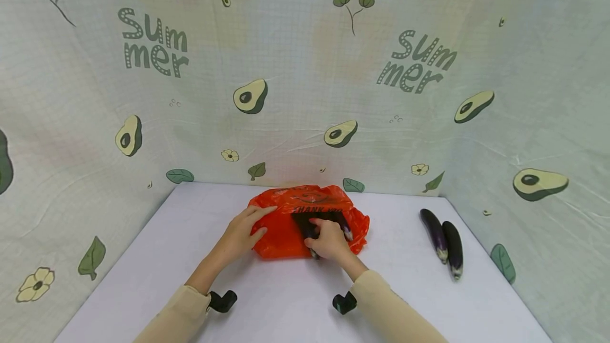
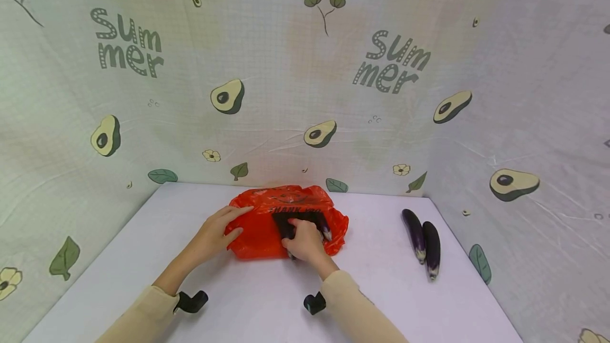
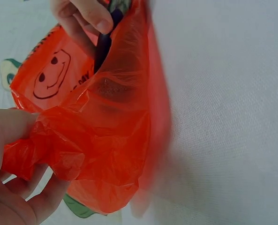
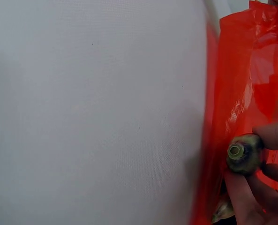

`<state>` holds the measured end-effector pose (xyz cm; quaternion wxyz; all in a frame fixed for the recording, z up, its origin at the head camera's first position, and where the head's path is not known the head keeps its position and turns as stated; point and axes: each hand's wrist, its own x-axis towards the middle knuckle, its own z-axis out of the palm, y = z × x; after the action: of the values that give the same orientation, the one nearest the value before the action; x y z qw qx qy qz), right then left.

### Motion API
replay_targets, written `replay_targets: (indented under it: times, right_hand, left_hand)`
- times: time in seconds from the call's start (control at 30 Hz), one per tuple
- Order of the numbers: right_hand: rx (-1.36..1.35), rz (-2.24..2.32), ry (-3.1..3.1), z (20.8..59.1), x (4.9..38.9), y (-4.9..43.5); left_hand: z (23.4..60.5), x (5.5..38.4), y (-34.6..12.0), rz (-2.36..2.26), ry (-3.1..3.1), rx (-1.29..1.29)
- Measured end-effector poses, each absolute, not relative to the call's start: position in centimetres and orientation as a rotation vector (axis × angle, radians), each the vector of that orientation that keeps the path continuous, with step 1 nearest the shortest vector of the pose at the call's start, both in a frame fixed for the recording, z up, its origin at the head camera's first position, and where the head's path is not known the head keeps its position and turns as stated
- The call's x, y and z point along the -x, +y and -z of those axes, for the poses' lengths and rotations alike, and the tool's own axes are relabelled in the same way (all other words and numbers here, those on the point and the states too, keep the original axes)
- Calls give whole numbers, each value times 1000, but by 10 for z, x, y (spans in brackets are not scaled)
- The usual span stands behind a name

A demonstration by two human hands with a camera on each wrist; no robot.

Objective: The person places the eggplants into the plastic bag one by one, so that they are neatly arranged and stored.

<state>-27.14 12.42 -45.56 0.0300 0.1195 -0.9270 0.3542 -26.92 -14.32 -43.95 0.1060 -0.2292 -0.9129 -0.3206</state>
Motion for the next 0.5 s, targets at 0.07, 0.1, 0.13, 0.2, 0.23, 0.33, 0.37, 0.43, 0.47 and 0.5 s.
replay_targets:
  times: [0.07,0.1,0.13,0.2,0.23,0.33,0.37,0.43,0.47,0.5]
  right_hand:
    - [-361,-1077,-2867,457,271,122]
    - [-353,-1072,-2870,458,270,122]
    - [-346,-1065,-2872,458,270,121]
    - [-329,-1059,-2873,459,270,120]
    - [-328,-1050,-2874,459,270,120]
    - [-312,-1035,-2880,460,268,120]
    - [-313,-1028,-2881,461,268,120]
    - [-318,-1010,-2885,462,266,120]
    - [-317,-1007,-2887,463,266,121]
    - [-324,-1002,-2887,464,265,121]
  left_hand:
    - [440,269,-143,942,-2691,676]
    - [440,270,-143,941,-2691,677]
    - [440,270,-143,943,-2693,677]
    - [440,270,-143,945,-2694,679]
    - [440,270,-143,944,-2693,680]
    - [440,270,-142,949,-2689,685]
    - [440,270,-142,943,-2686,686]
    - [440,270,-142,939,-2683,687]
    - [441,270,-142,937,-2683,685]
    - [441,270,-142,934,-2684,684]
